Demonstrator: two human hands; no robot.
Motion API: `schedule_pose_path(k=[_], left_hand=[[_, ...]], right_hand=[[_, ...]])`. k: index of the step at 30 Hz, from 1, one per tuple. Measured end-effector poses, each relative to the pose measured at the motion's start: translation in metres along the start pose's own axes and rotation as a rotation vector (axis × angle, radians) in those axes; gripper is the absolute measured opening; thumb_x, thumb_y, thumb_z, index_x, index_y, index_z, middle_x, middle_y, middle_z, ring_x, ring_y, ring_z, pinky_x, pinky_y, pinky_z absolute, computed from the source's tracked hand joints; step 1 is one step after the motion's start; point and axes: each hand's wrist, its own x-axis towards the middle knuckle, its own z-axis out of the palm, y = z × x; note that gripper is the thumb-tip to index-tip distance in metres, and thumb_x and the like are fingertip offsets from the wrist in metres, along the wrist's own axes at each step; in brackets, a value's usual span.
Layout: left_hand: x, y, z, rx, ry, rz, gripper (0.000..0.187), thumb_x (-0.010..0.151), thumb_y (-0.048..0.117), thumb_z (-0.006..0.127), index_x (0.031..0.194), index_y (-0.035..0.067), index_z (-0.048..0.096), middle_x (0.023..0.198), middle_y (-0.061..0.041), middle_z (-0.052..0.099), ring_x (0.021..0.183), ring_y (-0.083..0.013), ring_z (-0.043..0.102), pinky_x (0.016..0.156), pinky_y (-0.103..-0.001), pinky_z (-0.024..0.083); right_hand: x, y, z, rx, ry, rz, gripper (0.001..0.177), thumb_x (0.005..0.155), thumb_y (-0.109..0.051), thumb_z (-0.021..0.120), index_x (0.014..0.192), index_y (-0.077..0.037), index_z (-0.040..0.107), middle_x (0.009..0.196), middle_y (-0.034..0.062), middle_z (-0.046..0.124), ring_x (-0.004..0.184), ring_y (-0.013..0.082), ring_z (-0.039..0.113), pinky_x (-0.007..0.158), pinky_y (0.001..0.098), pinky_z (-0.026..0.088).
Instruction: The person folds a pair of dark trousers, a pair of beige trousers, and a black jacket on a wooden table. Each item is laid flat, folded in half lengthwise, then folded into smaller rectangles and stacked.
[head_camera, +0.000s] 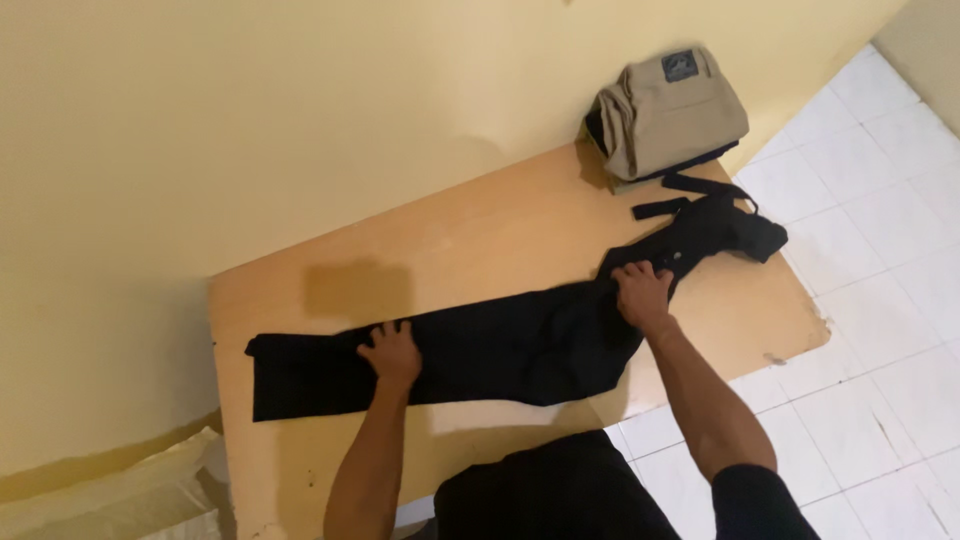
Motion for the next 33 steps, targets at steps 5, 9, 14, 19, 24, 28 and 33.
schedule_pose_path(k=[5, 9, 14, 19, 24, 28, 33], left_hand=[[-0.011, 0.056, -0.069, -0.513, -0.083, 0.350, 0.119, 0.066, 0.047, 0.092, 0.158, 0.026, 0.019, 0.167, -0.014, 0.017, 0.153, -0.0390, 0.014, 0.107, -0.077, 0.021], [-0.009, 0.109, -0.087, -0.687, -0.231, 0.466, 0.133, 0.060, 0.047, 0.096, 0.161, 0.023, 0.013, 0.164, -0.014, 0.014, 0.151, -0.0373, 0.011, 0.112, -0.076, 0.011], [0.030, 0.143, -0.061, -0.617, -0.093, 0.581, 0.076, 0.072, 0.021, 0.078, 0.144, 0.019, 0.053, 0.158, -0.010, 0.044, 0.151, -0.0308, 0.032, 0.113, -0.075, 0.019], [0.064, 0.092, -0.059, -1.085, -0.060, 0.405, 0.025, 0.094, 0.023, 0.063, 0.118, 0.015, 0.061, 0.111, -0.014, 0.071, 0.115, -0.0365, 0.069, 0.101, -0.058, 0.053], [0.063, 0.058, -0.101, -0.905, 0.220, 0.324, 0.044, 0.073, 0.004, 0.061, 0.115, 0.017, 0.060, 0.103, -0.014, 0.072, 0.111, -0.0401, 0.063, 0.099, -0.059, 0.036], [0.056, 0.061, -0.128, -0.691, 0.035, 0.139, 0.042, 0.082, 0.009, 0.062, 0.122, 0.021, 0.059, 0.112, -0.010, 0.071, 0.117, -0.0360, 0.061, 0.102, -0.062, 0.033], [0.052, 0.096, -0.117, -0.506, 0.272, 0.210, 0.071, 0.081, 0.003, 0.064, 0.147, 0.025, 0.051, 0.139, -0.011, 0.058, 0.135, -0.0332, 0.048, 0.105, -0.063, 0.035]], right_hand=[[0.024, -0.021, -0.052, 0.388, -0.009, -0.159, 0.028, 0.092, -0.018, 0.066, 0.119, -0.009, 0.062, 0.091, 0.0199, 0.072, 0.091, 0.0420, 0.066, 0.084, 0.0517, 0.047], [0.018, -0.048, -0.102, 0.596, -0.035, -0.279, 0.026, 0.091, -0.015, 0.065, 0.114, -0.005, 0.061, 0.087, 0.0254, 0.069, 0.088, 0.0469, 0.066, 0.076, 0.0528, 0.050], [0.023, -0.036, -0.108, 0.665, -0.299, -0.276, 0.044, 0.085, -0.030, 0.077, 0.119, -0.006, 0.061, 0.096, 0.0216, 0.073, 0.095, 0.0418, 0.070, 0.082, 0.0485, 0.054], [0.000, 0.008, -0.026, 0.378, -0.502, -0.397, 0.074, 0.069, -0.048, 0.091, 0.127, -0.012, 0.064, 0.135, 0.0241, 0.063, 0.120, 0.0492, 0.058, 0.085, 0.0772, 0.039], [-0.003, 0.029, 0.029, 0.282, -0.289, -0.219, 0.062, 0.084, -0.056, 0.074, 0.131, -0.017, 0.068, 0.132, 0.0209, 0.068, 0.120, 0.0440, 0.062, 0.098, 0.0697, 0.040], [0.033, 0.062, -0.018, 0.413, -0.204, -0.049, 0.056, 0.100, -0.056, 0.057, 0.125, -0.007, 0.070, 0.118, 0.0235, 0.072, 0.111, 0.0444, 0.067, 0.096, 0.0524, 0.053], [0.053, 0.091, -0.092, 0.163, -0.176, 0.167, 0.045, 0.095, -0.050, 0.068, 0.116, -0.011, 0.073, 0.105, 0.0220, 0.073, 0.105, 0.0430, 0.066, 0.096, 0.0565, 0.047]])
